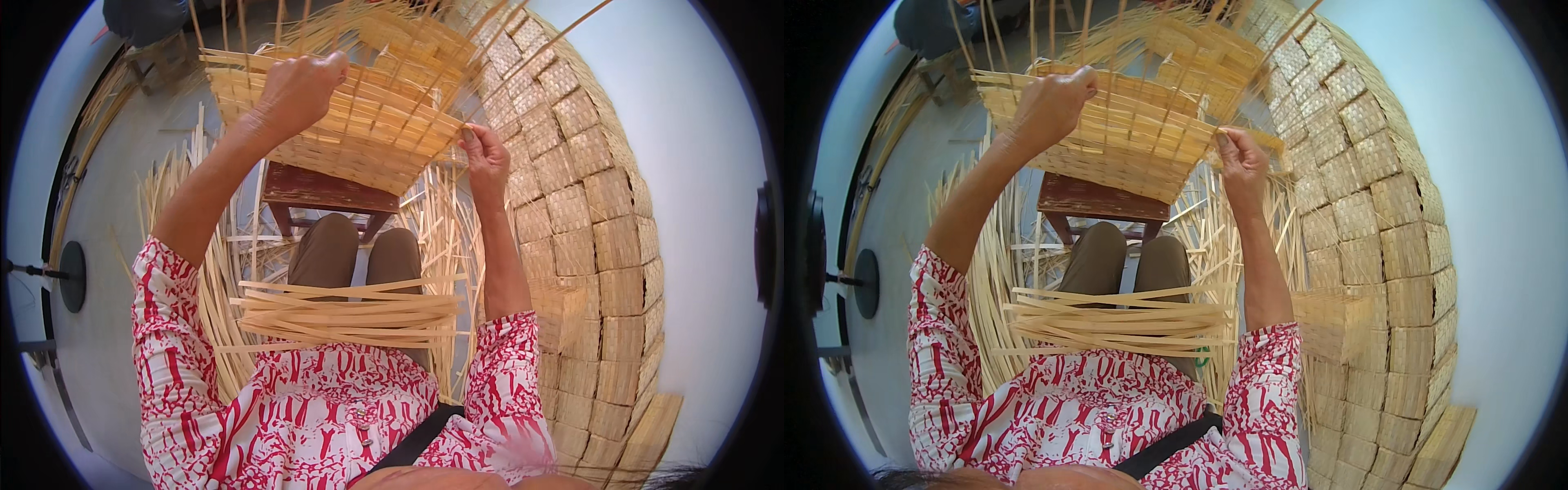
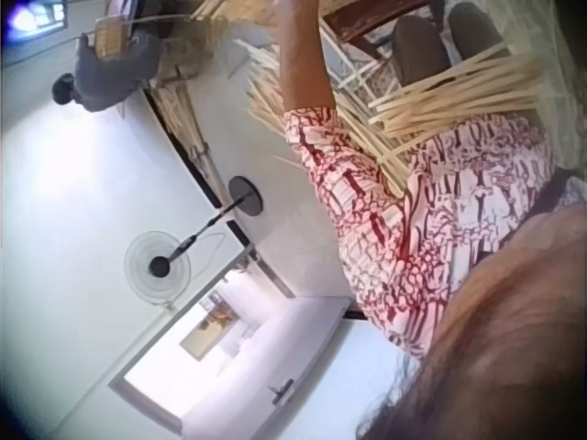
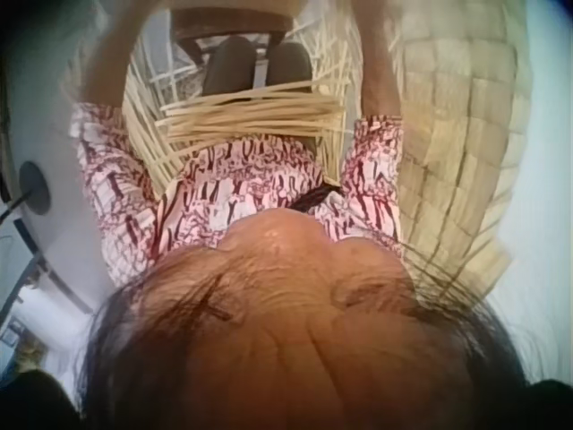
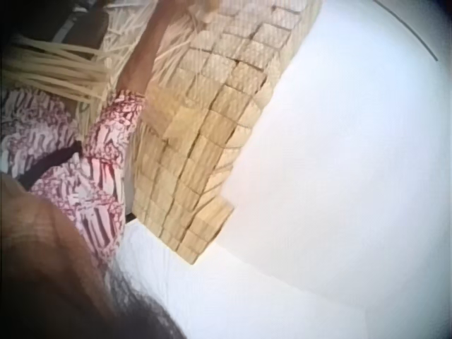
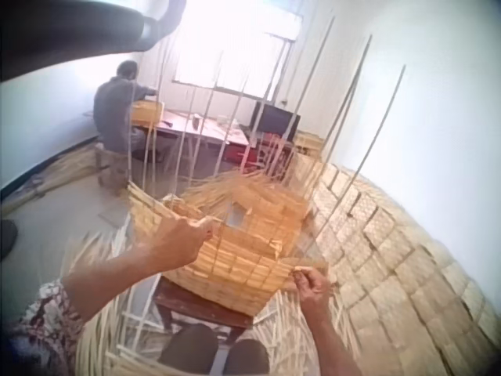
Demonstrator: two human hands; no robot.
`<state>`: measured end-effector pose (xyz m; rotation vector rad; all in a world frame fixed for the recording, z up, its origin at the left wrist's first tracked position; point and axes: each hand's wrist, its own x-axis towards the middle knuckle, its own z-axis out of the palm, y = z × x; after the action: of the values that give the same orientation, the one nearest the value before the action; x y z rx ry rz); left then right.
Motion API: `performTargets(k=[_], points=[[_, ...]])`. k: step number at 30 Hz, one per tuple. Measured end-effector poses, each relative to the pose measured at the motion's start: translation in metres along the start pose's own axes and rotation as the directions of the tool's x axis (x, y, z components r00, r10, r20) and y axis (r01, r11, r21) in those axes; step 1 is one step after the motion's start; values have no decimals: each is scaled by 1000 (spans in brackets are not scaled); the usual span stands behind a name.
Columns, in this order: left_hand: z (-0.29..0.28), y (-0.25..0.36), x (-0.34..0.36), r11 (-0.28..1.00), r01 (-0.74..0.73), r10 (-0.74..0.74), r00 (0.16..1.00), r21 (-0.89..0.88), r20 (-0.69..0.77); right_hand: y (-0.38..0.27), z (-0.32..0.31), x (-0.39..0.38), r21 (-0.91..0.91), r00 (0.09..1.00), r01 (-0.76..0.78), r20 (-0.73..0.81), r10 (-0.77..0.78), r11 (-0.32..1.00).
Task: The person weaves a rectangular basket by hand, interlacing thin bamboo strips through a pre-formed frame. They repeatedly insert, pull, and adjust the strips to build up the basket walls.
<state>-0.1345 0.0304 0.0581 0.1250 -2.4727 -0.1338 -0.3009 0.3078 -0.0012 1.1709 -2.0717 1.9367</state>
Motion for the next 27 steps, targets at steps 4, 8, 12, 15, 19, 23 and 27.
performTargets(k=[4, 8, 12, 15, 19, 23, 27], points=[[6, -5, -9, 999, 53, -53, 998, -13, -30, -8, 9, -2, 34, 995, -94, -23, 95, 995], [10, -6, -8, 998, 61, -61, 997, -12, -44, -23, 13, -3, 67, 980, -177, -75, 182, 982], [6, -7, -17, 995, 37, -50, 988, -89, -146, -42, 30, -8, 230, 978, -154, -102, 182, 961], [-4, 2, -24, 987, 50, -74, 985, -154, -154, -22, 28, -8, 269, 983, -126, -98, 157, 955], [-8, -8, -34, 959, -105, -63, 826, -263, -561, -20, 28, -11, 314, 977, -112, -138, 162, 943], [-25, -79, -51, 879, 189, -472, 465, -437, -749, -24, 26, -17, 327, 982, -93, -128, 142, 940], [-21, -127, -67, 466, 113, -654, 712, -877, -256, -8, 7, -17, 337, 986, -94, -96, 134, 937]])
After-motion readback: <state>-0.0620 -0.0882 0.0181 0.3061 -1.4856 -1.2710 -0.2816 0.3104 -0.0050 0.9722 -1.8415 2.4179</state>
